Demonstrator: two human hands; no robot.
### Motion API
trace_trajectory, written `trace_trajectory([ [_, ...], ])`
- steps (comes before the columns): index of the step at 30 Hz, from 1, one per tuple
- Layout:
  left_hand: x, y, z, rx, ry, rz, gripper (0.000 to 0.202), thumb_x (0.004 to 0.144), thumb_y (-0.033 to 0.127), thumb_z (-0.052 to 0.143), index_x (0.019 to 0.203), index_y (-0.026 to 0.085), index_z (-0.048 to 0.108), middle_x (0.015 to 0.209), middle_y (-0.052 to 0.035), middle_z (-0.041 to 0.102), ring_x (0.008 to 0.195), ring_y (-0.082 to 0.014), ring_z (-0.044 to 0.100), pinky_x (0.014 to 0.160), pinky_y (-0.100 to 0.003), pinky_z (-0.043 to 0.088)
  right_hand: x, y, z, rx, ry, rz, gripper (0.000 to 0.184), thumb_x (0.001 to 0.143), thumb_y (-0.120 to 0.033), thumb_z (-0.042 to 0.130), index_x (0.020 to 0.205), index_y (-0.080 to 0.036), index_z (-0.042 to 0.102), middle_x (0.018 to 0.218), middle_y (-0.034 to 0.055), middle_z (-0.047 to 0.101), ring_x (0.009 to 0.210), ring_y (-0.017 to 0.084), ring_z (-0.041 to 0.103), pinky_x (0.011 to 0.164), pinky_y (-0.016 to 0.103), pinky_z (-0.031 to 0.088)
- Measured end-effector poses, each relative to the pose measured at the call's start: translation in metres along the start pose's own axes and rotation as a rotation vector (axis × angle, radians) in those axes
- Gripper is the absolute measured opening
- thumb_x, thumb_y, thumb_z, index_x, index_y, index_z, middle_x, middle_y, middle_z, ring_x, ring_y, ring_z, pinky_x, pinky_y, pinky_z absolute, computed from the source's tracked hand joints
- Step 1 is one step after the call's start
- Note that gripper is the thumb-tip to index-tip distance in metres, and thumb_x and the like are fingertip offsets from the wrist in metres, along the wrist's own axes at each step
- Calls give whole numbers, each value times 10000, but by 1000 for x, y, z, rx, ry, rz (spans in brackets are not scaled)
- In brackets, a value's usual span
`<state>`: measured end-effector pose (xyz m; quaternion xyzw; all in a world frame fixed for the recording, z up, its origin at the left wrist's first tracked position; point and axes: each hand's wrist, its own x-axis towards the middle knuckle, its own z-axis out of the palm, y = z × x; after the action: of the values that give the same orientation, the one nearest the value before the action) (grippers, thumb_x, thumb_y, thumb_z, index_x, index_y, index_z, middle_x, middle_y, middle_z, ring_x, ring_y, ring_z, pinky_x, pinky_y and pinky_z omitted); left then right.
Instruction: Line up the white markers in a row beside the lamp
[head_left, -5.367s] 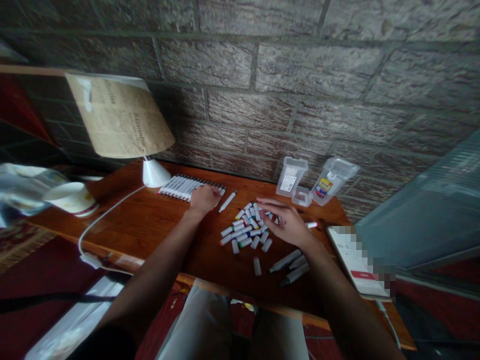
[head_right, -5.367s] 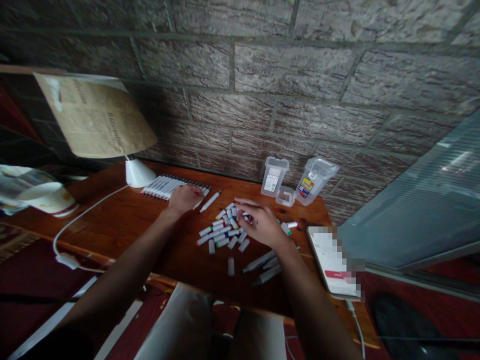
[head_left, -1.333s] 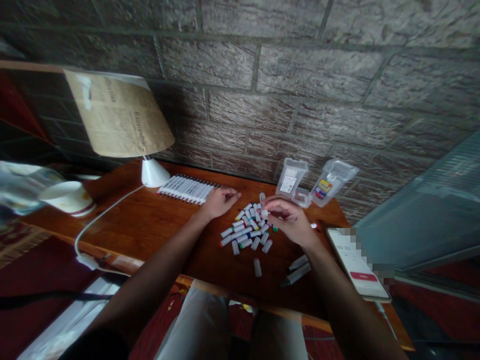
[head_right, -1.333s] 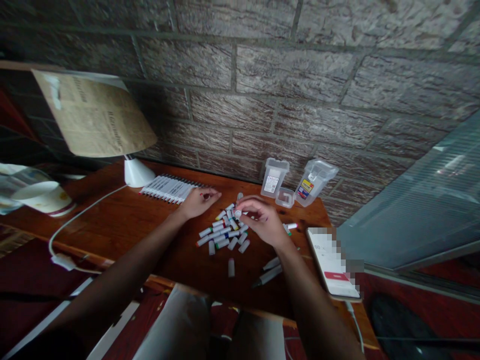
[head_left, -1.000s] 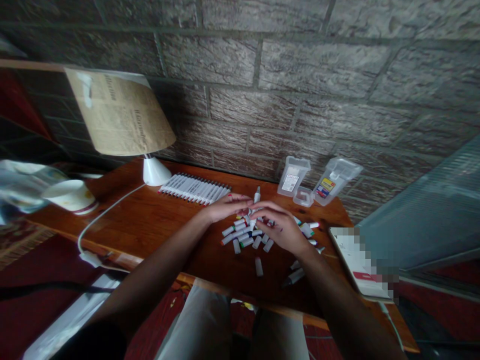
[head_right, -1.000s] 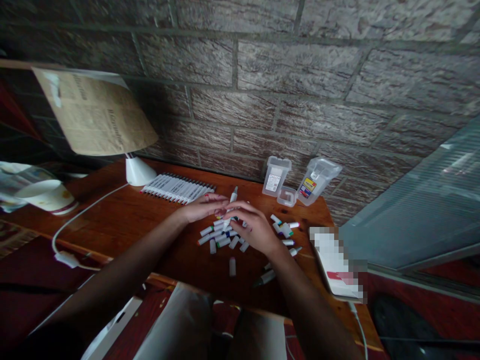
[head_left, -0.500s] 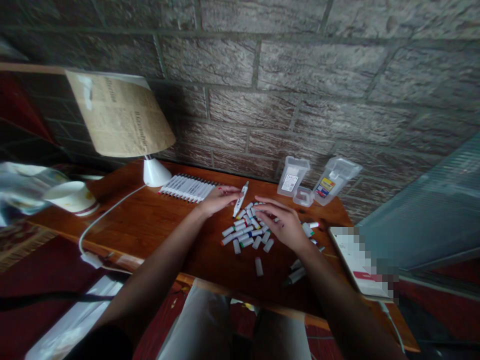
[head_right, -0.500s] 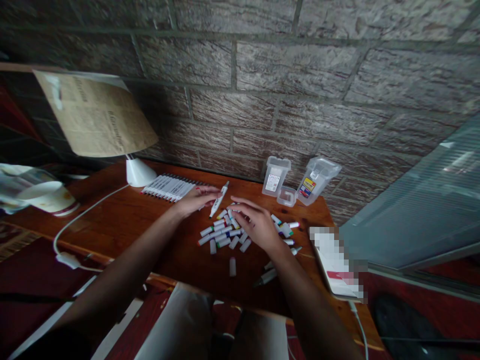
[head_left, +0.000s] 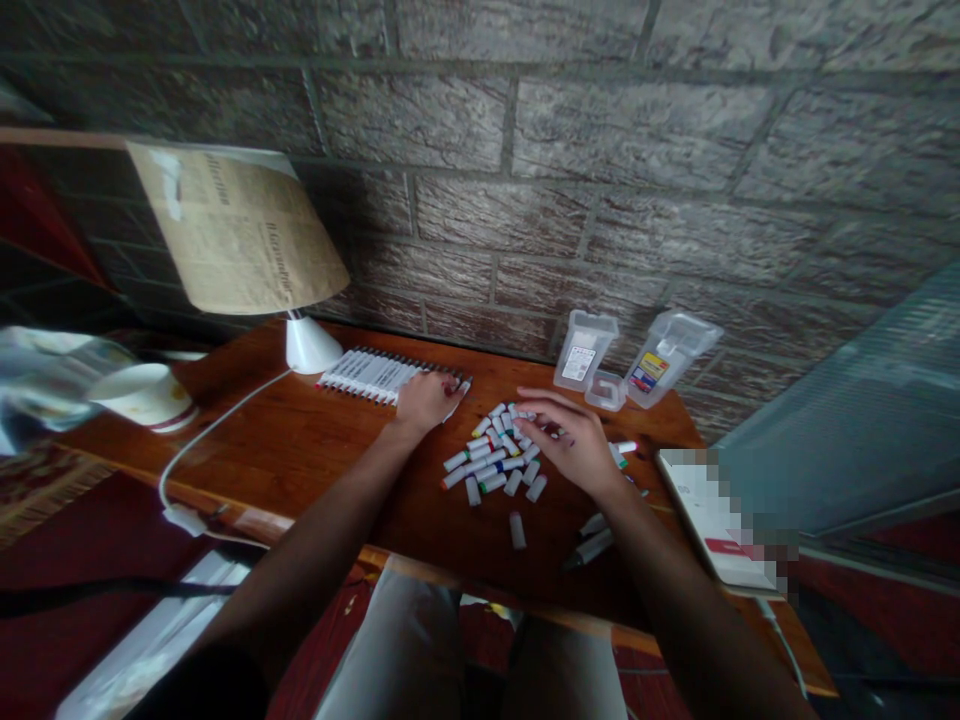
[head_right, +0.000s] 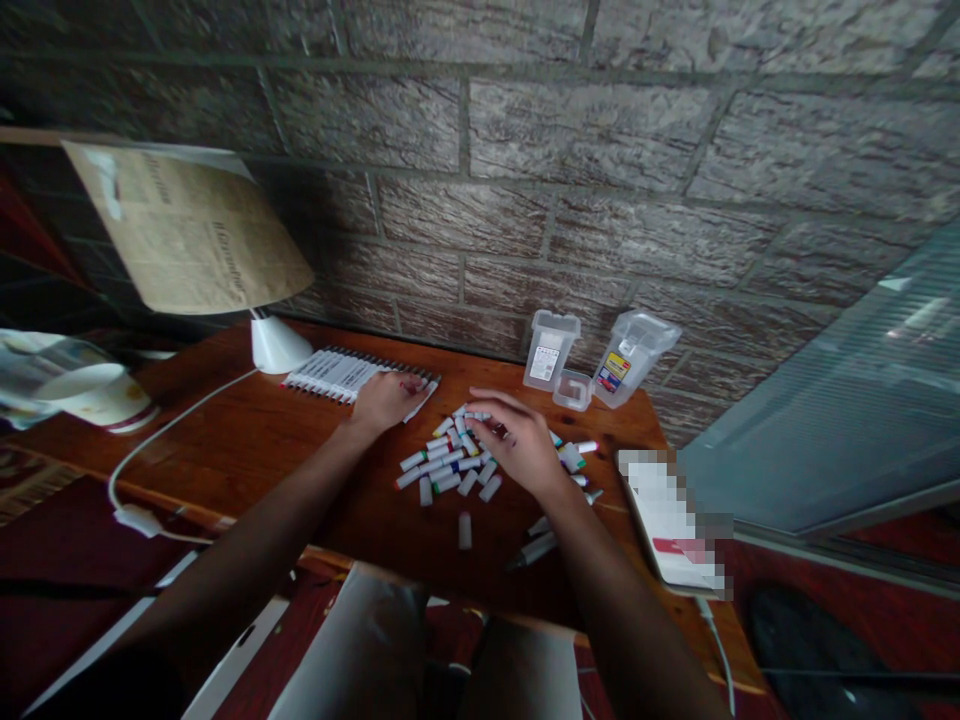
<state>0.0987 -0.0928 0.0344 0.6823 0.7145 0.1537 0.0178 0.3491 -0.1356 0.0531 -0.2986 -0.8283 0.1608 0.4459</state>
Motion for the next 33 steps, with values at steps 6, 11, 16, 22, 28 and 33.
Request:
trace_trajectory([
  [6, 1, 0, 4, 31, 14, 8, 248, 889, 444, 570, 913, 291, 764, 979, -37, 778, 979, -257, 710, 792, -309, 528, 0, 1, -1, -8, 13, 3, 161, 921, -255, 659, 1067, -246, 726, 1241, 74, 710, 986, 194, 721, 826, 323, 613],
  [11, 0, 3, 2, 1, -10, -49, 259, 873, 406, 599, 1060, 313, 751, 1020, -32, 775, 1011, -259, 704, 815, -309, 534, 0, 1, -1, -6, 19, 11, 155, 923, -264, 651, 1055, -246, 730, 1211, 69, 722, 923, 185, 726, 769, 300, 607],
  [16, 0, 2, 1, -38, 1, -57, 306, 881, 383, 604, 1156, 318, 723, 1023, -17, 776, 1037, -247, 698, 836, -295, 527, 0, 8, -5, -50, -12, 67, 152, 922, -303, 649, 1021, -232, 740, 980, 41, 775, 754, 163, 716, 676, 268, 574],
  [22, 2, -3, 6, -111, -21, 2, 266, 867, 387, 624, 1094, 304, 733, 972, -4, 779, 972, -224, 709, 815, -277, 513, -2, 21, -13, -3, -21, 201, 188, 905, -352, 657, 964, -203, 758, 853, 41, 782, 635, 158, 688, 582, 263, 536],
  [28, 3, -4, 8, -89, -23, -16, 239, 867, 383, 625, 1055, 303, 748, 964, -18, 779, 972, -239, 708, 812, -284, 514, -2, 21, -14, 16, -96, 206, 221, 907, -384, 643, 919, -198, 761, 813, 42, 778, 644, 161, 690, 568, 254, 519],
  [33, 2, -3, 5, -91, -18, -32, 275, 876, 413, 622, 1099, 302, 739, 985, -19, 778, 977, -244, 707, 795, -287, 513, -1, 20, -14, 39, -138, 193, 191, 899, -344, 649, 909, -192, 764, 852, 45, 785, 694, 168, 708, 618, 260, 528],
])
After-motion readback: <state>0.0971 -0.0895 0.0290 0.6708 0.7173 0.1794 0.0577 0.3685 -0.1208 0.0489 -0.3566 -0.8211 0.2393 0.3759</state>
